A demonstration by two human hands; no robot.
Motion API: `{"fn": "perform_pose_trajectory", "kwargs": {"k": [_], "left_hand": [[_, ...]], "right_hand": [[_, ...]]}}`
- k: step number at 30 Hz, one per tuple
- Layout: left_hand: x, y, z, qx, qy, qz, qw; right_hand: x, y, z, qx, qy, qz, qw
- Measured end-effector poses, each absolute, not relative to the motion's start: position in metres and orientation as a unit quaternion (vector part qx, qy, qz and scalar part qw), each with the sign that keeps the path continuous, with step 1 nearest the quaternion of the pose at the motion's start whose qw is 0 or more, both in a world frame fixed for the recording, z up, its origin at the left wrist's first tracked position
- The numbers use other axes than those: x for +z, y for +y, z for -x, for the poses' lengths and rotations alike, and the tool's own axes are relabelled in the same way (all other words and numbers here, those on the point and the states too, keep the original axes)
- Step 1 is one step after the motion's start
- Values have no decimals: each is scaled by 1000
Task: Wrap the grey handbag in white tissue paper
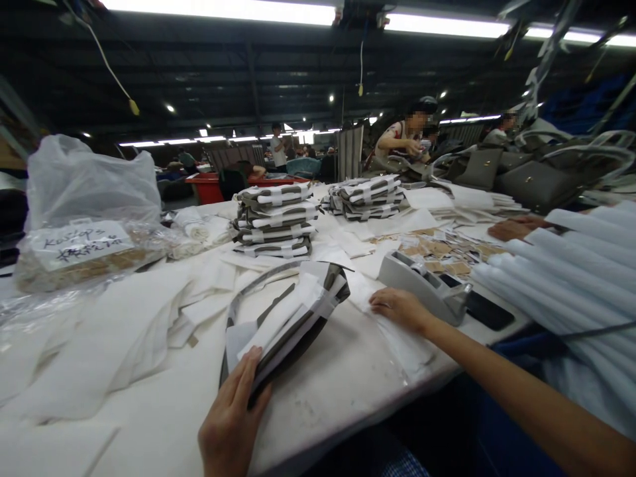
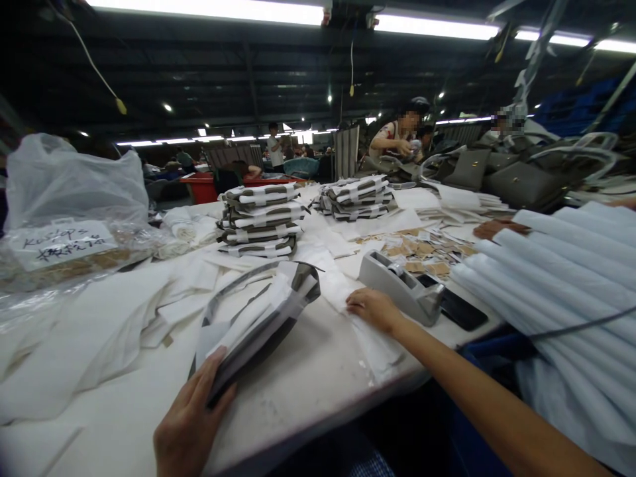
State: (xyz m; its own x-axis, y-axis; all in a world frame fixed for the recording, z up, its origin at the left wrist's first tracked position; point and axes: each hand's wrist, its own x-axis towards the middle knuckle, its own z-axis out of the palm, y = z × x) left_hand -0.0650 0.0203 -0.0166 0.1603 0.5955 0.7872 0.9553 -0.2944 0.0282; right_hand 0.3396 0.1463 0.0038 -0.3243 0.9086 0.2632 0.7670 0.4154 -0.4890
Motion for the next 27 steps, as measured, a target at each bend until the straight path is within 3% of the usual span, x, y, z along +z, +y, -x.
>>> {"fn": "perform_pose_trajectory", "kwargs": {"k": [9,11,15,19,21,24,27], "left_hand": [[-17,20,67,-360,-559,713,223],[-13,21,67,-363,-572,706,205],[-1,24,69,-375,-600,683,181],[7,30,74,-400,-608,668,156],[10,33,76,-412,-607,664,143],[17,36,78,-432,-586,672,137],[28,36,72,-458,-533,693,160]], "right_hand": [[44,124,-306,168,-739,572,314],[53,104,-288,232,-739,547,317],[56,70,-255,432,-765,425,218],[33,68,-233,282,-807,469,222],[17,72,-222,213,-831,486,164],[1,76,-201,186,-876,434,98],[-4,86,-177,172,-911,353,125]]}}
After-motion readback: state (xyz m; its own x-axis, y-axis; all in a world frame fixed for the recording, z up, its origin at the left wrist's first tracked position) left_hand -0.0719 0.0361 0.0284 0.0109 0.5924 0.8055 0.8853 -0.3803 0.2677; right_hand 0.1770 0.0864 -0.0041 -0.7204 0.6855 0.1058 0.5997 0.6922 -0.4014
